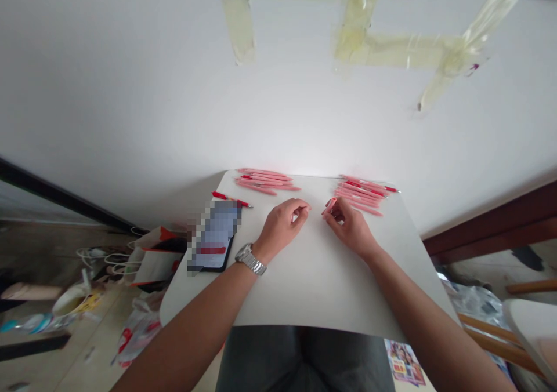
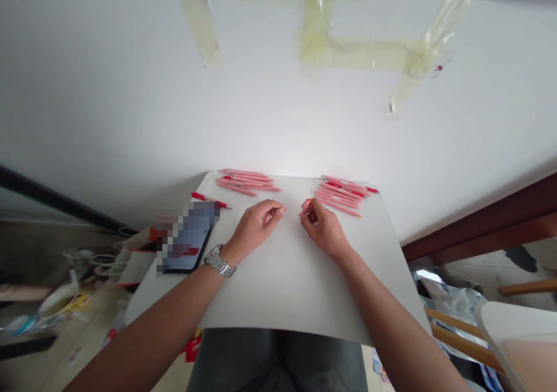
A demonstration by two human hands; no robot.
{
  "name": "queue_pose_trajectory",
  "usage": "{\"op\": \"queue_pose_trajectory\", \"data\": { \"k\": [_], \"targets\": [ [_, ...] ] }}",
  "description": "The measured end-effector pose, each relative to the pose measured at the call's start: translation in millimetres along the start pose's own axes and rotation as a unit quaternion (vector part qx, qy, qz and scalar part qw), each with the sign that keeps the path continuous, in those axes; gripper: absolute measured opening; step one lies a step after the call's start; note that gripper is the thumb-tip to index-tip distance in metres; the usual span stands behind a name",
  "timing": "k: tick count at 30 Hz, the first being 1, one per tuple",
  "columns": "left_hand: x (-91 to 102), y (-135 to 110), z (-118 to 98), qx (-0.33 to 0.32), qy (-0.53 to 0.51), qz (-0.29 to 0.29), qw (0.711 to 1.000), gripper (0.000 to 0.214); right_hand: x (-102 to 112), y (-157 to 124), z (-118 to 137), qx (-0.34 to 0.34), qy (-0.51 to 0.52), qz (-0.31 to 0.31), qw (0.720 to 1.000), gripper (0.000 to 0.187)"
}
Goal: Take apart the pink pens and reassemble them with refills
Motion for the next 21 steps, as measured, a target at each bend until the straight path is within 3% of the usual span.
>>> {"op": "queue_pose_trajectory", "data": {
  "k": [11, 21],
  "targets": [
    [-0.4, -0.3, 0.8, 0.002, -0.005, -0.002, 1.0, 0.018, 1.0, -0.5, -6.3, -0.04, 0.003, -0.004, 0.999, 0.018],
    [-1.4, -0.5, 0.6, 0.0, -0.004, 0.006, 1.0, 0.018, -1.6, -2.5, 2.7, -0.021, -0.004, 0.022, 1.0, 0.014]
  ]
}}
Point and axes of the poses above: each hand's wrist, its own y-axis towards the middle knuckle, its own x-axis out of the back of the hand, z = x × y, the point moved 8 cm from there along y, towards the middle knuckle, and after that the axes turned 1 degree about z, right-handed, at the moved point
